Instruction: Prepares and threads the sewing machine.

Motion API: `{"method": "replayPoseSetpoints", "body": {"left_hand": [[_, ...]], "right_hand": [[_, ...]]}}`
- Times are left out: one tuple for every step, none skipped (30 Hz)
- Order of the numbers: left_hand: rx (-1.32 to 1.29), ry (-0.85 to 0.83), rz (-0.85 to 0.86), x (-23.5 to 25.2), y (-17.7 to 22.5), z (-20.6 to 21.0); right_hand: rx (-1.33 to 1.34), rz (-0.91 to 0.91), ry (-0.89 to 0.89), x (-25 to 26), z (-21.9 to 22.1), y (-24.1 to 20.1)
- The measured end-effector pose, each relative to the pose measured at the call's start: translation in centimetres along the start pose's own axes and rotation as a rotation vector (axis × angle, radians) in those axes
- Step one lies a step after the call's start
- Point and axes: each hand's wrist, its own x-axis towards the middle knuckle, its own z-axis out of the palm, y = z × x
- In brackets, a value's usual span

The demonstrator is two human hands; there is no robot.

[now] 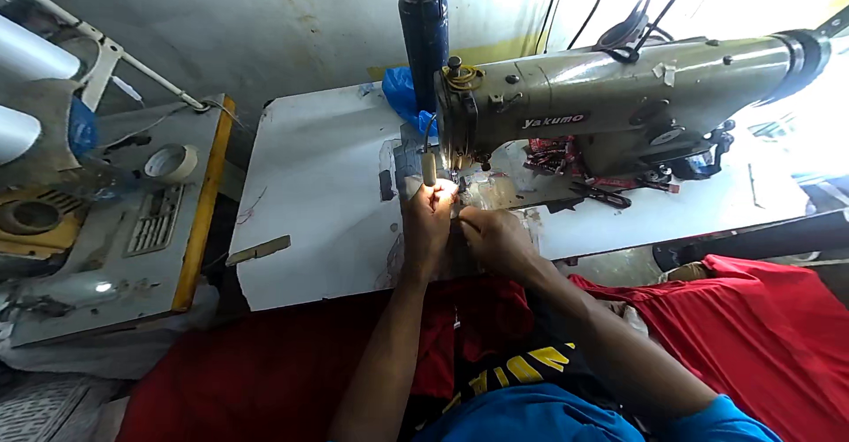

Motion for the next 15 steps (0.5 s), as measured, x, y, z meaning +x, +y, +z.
{"method": "replayPoseSetpoints", "body": {"left_hand": [[0.023,-0.046,-0.017,0.1,0.2,0.0],[0.026,-0.084,-0.022,0.2,0.3,0.1],[0.022,-0.106,-0.021,0.3,0.4,0.1],[0.025,-0.109,-0.023,0.4,0.5,0.1],[0.032,-0.103,-0.023,0.4,0.7,0.1],[0.036,-0.101,-0.017,0.5,0.7,0.0],[0.039,-0.106,-0.008,0.6,0.7,-0.1],[0.045,-0.109,0.007,0.6,0.5,-0.2],[0.06,-0.109,0.038,0.5,0.4,-0.4],[0.08,-0.108,0.073,0.3,0.2,-0.5],[0.099,-0.109,0.108,0.1,0.0,-0.7],[0.121,-0.102,0.148,-0.2,-0.2,-0.9],[0.135,-0.091,0.19,-0.6,-0.6,-1.3],[0.146,-0.085,0.232,-1.2,-1.0,-1.9],[0.152,-0.091,0.27,-1.9,-1.3,-2.7]], "right_hand": [[0.014,-0.031,0.016,-0.3,0.1,-0.3],[0.026,-0.05,0.026,-0.4,0.2,-0.5],[0.034,-0.066,0.033,-0.5,0.2,-0.6],[0.039,-0.079,0.03,-0.4,0.3,-0.6],[0.042,-0.098,0.017,-0.3,0.3,-0.5],[0.049,-0.118,-0.009,-0.2,0.3,-0.4],[0.058,-0.13,-0.038,-0.2,0.2,-0.4],[0.064,-0.141,-0.055,-0.3,0.3,-0.4],[0.073,-0.154,-0.061,-0.4,0.4,-0.4],[0.084,-0.17,-0.063,-0.5,0.5,-0.4],[0.094,-0.187,-0.072,-0.7,0.5,-0.4],[0.104,-0.206,-0.092,-0.9,0.5,-0.4],[0.117,-0.224,-0.12,-1.1,0.3,-0.5],[0.139,-0.244,-0.154,-1.3,0.0,-0.4],[0.171,-0.264,-0.192,-1.6,-0.3,-0.3]]}}
